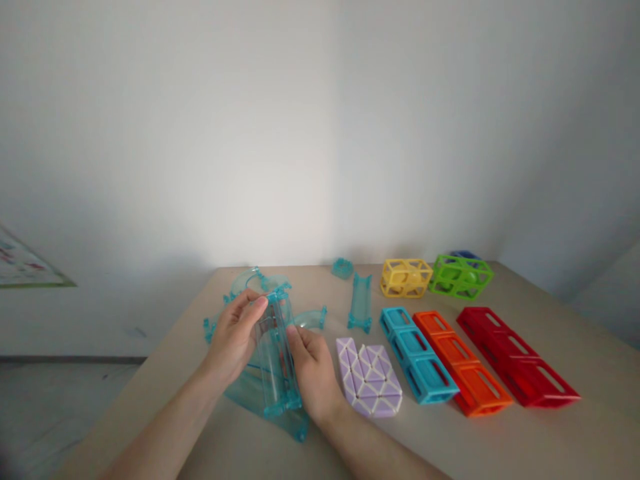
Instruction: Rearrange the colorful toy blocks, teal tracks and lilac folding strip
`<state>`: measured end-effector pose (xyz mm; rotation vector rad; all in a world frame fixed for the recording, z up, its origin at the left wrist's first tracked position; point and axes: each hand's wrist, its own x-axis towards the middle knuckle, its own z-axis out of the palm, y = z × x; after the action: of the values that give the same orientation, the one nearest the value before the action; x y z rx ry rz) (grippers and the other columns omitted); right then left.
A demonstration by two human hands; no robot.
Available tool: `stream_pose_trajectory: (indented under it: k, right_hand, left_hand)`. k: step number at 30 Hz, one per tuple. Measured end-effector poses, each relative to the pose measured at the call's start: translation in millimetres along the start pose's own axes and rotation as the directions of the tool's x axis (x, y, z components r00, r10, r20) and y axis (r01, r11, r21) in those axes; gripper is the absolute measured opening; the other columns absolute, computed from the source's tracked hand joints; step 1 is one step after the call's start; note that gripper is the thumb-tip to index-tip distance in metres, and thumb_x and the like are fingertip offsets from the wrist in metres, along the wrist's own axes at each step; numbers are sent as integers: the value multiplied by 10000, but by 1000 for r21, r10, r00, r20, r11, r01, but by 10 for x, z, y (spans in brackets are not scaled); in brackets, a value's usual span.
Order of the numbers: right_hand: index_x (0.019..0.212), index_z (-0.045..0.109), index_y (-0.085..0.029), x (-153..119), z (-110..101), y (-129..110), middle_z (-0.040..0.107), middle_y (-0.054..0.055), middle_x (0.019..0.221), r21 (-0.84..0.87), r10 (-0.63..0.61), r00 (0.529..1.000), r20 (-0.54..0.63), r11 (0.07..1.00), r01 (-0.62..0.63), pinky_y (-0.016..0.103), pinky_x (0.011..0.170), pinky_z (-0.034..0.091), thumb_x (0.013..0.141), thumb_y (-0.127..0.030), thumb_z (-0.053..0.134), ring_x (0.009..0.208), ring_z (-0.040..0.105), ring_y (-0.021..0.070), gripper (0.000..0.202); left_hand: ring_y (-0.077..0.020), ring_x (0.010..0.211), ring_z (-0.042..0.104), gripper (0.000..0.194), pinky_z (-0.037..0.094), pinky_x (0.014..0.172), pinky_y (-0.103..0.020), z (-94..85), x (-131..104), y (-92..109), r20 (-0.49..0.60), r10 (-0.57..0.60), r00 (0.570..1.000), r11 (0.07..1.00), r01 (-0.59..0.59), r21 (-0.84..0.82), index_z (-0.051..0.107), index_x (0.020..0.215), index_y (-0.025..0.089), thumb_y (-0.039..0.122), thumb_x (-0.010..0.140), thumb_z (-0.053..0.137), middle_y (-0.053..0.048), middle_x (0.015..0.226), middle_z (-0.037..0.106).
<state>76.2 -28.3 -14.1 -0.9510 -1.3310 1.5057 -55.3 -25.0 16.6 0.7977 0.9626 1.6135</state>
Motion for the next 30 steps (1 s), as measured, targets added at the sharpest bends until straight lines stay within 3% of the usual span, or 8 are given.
stream_pose_trajectory:
  k: [4, 9, 12, 14, 16, 20, 24, 30]
  right_hand:
    - [571, 468, -192, 20, 1, 3, 406, -55, 448, -12, 15, 1000, 10, 1000, -15, 227, 406, 255, 807, -674, 494, 402, 339, 87, 537]
    - [621, 486, -184, 7, -24, -30, 387, -61, 520, 33, -21, 1000, 14, 999, 21, 224, 448, 272, 836, -585, 532, 468, 341, 87, 458]
    - [913, 602, -176, -54, -55, -84, 515, -27, 681, 18, -126, 990, 66, 992, 125, 229, 541, 369, 844, -546, 557, 607, 471, 119, 378]
    - [1189, 557, -194, -95, -69, -119, 593, 11, 824, -106, -180, 978, 104, 976, 191, 250, 602, 416, 800, -528, 627, 724, 540, 157, 518]
    - [1313, 489, -206, -118, -68, -137, 630, 29, 879, -273, -200, 972, 123, 935, 227, 269, 623, 439, 730, -489, 718, 747, 568, 174, 688]
    - [1318, 501, -203, -102, -41, -127, 674, 25, 838, -426, -167, 981, 101, 884, 194, 267, 580, 460, 728, -420, 729, 640, 573, 149, 668]
    - [1290, 542, -183, -68, -34, -112, 689, 27, 815, -468, -173, 981, 84, 863, 192, 261, 579, 455, 747, -424, 712, 636, 577, 145, 618]
    - [1198, 621, -170, -34, -63, -75, 647, 20, 731, -379, -178, 984, 32, 908, 176, 252, 542, 421, 838, -533, 587, 588, 553, 138, 512]
  left_hand:
    - [-119, 597, 606, 182, 464, 561, -224, 16, -2, 23, 79, 49, 996, 999, -49, -10, 603, 792, 191, 320, 747, 724, 10, 715, 667]
    - [-121, 671, 639, 205, 503, 655, -243, 17, 34, 55, -9, 67, 998, 992, -67, -103, 592, 785, 185, 305, 722, 747, 12, 744, 683]
    - [-119, 651, 640, 224, 507, 652, -243, 0, 71, 70, -98, 103, 990, 983, -116, -144, 565, 738, 182, 317, 727, 743, 31, 678, 667]
    - [-118, 635, 640, 241, 507, 648, -240, -6, 88, 81, -156, 141, 978, 975, -164, -149, 560, 731, 181, 318, 709, 757, 42, 650, 657]
    - [-111, 622, 635, 247, 506, 648, -236, -9, 96, 90, -195, 197, 961, 965, -225, -133, 566, 728, 178, 316, 695, 767, 45, 649, 656]
    - [-112, 661, 642, 229, 500, 661, -233, -23, 105, 94, -228, 278, 933, 945, -309, -111, 588, 738, 174, 302, 685, 771, 27, 708, 682]
    - [-118, 668, 647, 233, 494, 659, -239, -31, 115, 90, -229, 269, 935, 943, -304, -133, 588, 740, 173, 310, 686, 768, 19, 718, 691]
    - [-116, 635, 637, 226, 483, 639, -237, -60, 139, 100, -260, 261, 930, 942, -303, -140, 577, 729, 170, 294, 692, 762, 24, 683, 681]
